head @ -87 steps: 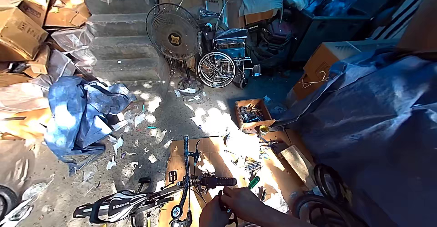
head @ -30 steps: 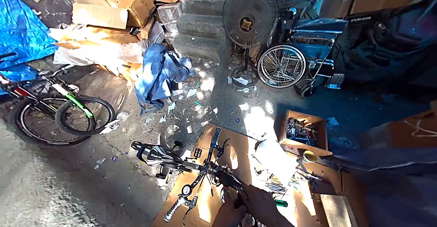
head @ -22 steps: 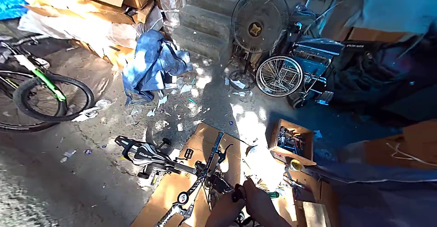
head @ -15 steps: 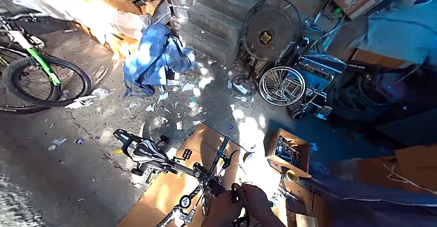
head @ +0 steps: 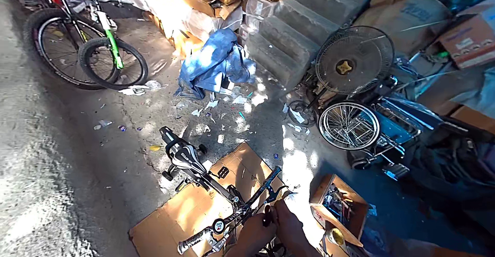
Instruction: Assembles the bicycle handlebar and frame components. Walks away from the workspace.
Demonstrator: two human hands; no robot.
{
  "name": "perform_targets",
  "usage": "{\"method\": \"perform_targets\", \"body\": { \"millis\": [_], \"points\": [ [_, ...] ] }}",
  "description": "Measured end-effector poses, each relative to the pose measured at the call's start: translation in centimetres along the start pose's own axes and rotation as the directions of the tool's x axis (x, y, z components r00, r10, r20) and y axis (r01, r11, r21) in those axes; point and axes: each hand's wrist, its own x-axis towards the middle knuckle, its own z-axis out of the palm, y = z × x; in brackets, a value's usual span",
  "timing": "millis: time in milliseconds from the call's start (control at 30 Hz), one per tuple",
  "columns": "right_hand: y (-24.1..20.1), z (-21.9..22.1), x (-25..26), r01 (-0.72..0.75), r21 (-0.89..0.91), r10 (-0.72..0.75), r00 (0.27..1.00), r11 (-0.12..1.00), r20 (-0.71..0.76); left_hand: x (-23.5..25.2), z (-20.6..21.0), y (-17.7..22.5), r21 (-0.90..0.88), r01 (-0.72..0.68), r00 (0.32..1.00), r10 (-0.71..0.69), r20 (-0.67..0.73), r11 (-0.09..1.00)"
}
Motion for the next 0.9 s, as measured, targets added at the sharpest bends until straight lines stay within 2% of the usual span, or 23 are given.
{"method": "perform_targets", "body": {
  "millis": [100,200,300,400,533,633,767,833,900],
  "points": [
    [-0.6,-0.7,1.1,0.140,-0.049,-0.133,0.983,0.989,0.125,0.0,-0.9,-1.4,-0.134,-0.002,0.999,-0.003,-0.040,0.991],
    [-1.5,-1.7,2.3,0.293,-0.151,-0.250,0.935,0.944,0.250,-1.2,-1.9,-1.5,-0.106,0.050,0.994,-0.060,-0.096,0.993],
    [-1.8,-2.0,4.5,0.392,-0.179,-0.339,0.902,0.902,0.267,-1.9,-1.9,-0.2,-0.060,0.136,0.968,-0.145,-0.206,0.989],
    [-1.6,-1.3,7.6,0.499,-0.165,-0.447,0.852,0.851,0.272,-1.7,-1.7,0.6,-0.142,0.162,0.934,-0.199,-0.298,0.976],
    [-1.1,-2.2,9.4,0.678,-0.114,-0.652,0.731,0.726,0.199,-0.7,1.1,1.0,-0.361,-0.017,0.840,-0.182,-0.510,0.932],
    [-0.5,-3.2,10.2,0.759,-0.085,-0.727,0.645,0.645,0.236,-0.3,3.1,3.1,-0.412,-0.024,0.742,-0.260,-0.618,0.911],
    [1.3,-3.3,12.1,0.835,-0.017,-0.767,0.514,0.551,0.383,0.3,6.0,5.1,-0.432,0.162,0.657,-0.424,-0.624,0.887],
    [2.0,-2.3,12.4,0.876,0.014,-0.816,0.444,0.483,0.369,0.5,8.0,5.2,-0.484,0.126,0.619,-0.449,-0.644,0.866],
    [2.7,-1.2,12.4,0.927,0.054,-0.901,0.347,0.372,0.262,0.8,9.8,5.4,-0.556,0.016,0.580,-0.461,-0.672,0.831]
  ]
}}
